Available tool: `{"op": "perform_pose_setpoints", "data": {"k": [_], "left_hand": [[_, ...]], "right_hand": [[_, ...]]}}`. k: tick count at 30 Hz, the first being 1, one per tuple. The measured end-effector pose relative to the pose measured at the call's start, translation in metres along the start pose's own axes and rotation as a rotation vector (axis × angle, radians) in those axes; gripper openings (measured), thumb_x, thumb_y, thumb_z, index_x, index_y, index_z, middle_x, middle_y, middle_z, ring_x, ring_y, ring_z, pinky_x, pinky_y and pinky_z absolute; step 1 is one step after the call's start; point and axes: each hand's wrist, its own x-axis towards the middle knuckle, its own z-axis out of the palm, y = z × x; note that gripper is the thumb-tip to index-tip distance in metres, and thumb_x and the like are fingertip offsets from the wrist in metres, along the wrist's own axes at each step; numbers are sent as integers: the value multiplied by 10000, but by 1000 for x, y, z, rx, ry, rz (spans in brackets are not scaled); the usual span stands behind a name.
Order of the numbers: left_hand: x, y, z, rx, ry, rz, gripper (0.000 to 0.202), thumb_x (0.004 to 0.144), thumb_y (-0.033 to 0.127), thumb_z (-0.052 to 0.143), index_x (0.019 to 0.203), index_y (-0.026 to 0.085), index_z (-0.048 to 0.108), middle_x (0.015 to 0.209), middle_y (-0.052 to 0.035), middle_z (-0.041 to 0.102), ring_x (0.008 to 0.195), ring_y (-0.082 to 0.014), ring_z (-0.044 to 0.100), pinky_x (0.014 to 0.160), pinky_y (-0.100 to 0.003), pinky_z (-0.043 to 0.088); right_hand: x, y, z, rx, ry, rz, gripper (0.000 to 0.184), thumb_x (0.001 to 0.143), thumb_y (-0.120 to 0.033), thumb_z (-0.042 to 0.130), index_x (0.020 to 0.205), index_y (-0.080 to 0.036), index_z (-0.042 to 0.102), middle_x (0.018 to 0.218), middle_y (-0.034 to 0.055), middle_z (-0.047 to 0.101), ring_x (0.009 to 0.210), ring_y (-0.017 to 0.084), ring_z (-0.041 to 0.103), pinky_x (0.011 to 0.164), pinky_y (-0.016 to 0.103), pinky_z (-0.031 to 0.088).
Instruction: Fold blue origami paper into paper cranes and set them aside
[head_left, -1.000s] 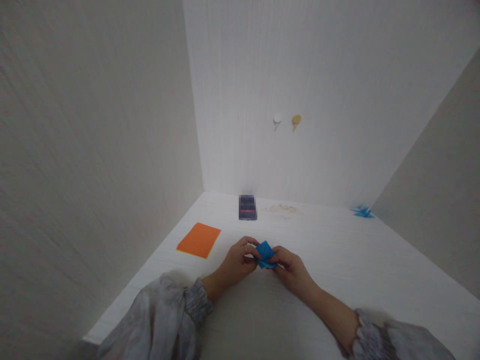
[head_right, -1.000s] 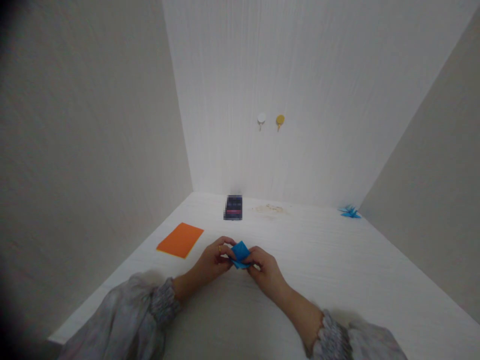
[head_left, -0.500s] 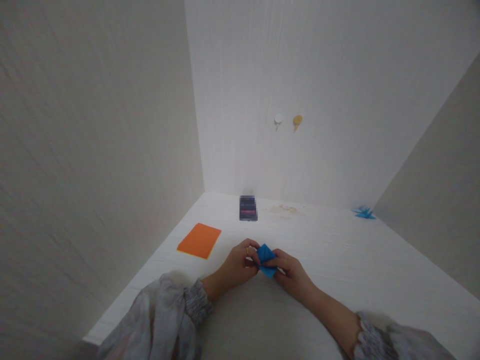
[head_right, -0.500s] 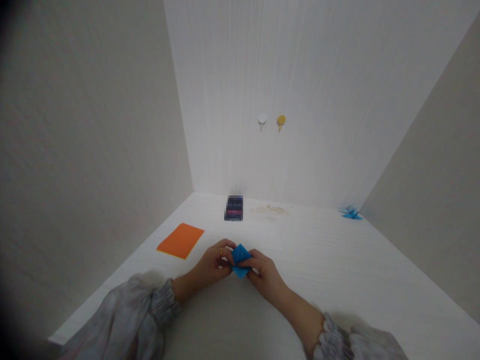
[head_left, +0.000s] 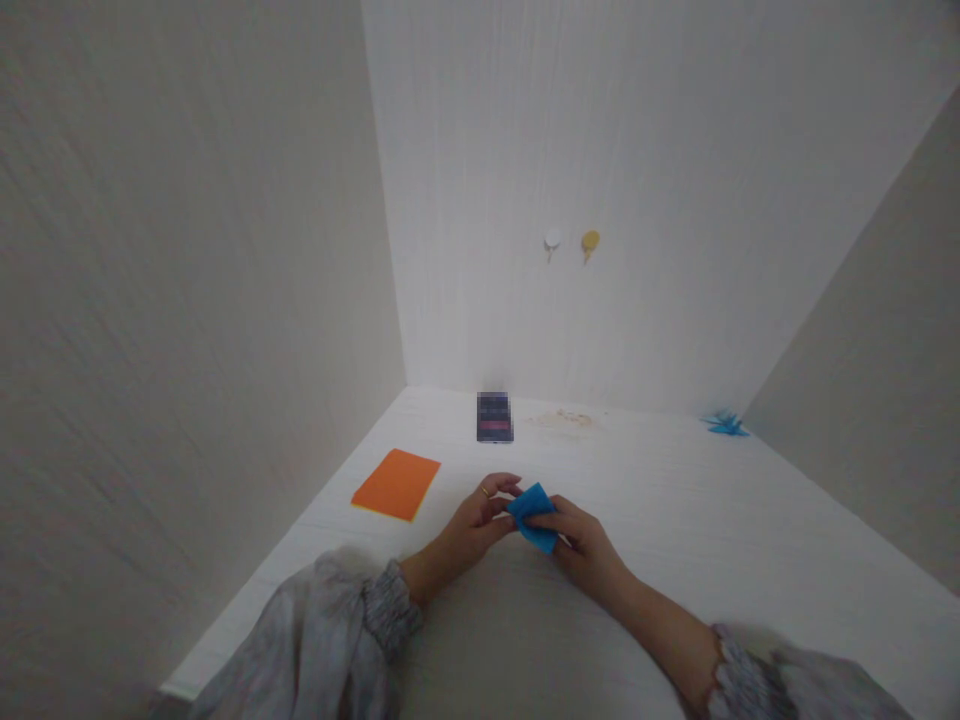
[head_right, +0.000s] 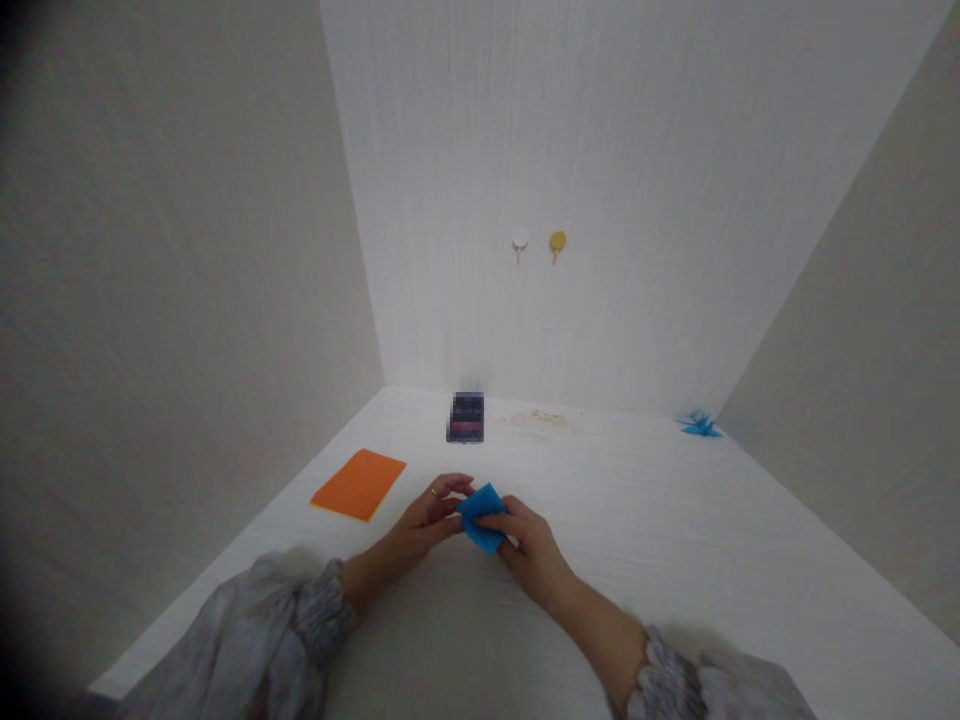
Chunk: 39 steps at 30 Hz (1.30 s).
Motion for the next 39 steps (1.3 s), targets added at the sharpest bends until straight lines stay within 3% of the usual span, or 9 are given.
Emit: {"op": "perform_pose_setpoints", "data": {"k": [6, 18, 31, 39], "left_hand": [[1, 1, 2, -137, -1, -32, 444, 704, 292, 641, 1090, 233, 430, 1038, -50, 430, 912, -158, 505, 805, -339, 426], [4, 5, 6, -156, 16, -115, 396, 675, 333, 663, 967, 175, 445, 856, -19, 516, 790, -129, 541, 750, -311, 443], [2, 6, 8, -250, 51, -202, 291, 712, 321, 632, 917, 150, 516, 857, -24, 559, 797, -122, 538, 806, -307, 415], [3, 8, 8, -221, 48, -245, 348, 676, 343, 658, 928, 145, 521, 861, -29, 567, 799, -128, 539, 802, -309, 405]], "right_hand": [[0, 1, -1, -9, -17, -26, 327, 760, -101, 488, 1009, -277, 606, 973, 50, 583, 885, 177, 554, 740, 307, 455], [1, 2, -1, 16, -50, -45, 278, 764, -152, 515, 990, -285, 607, 936, 39, 556, 838, 164, 540, 704, 292, 439], [0, 4, 0, 45, -39, -51, 281, 784, -153, 495, 1006, -288, 600, 906, 36, 561, 833, 161, 544, 710, 291, 445], [0, 3, 1, 45, -8, -72, 314, 754, -110, 511, 988, -294, 612, 912, 37, 565, 809, 157, 554, 672, 274, 454]]}}
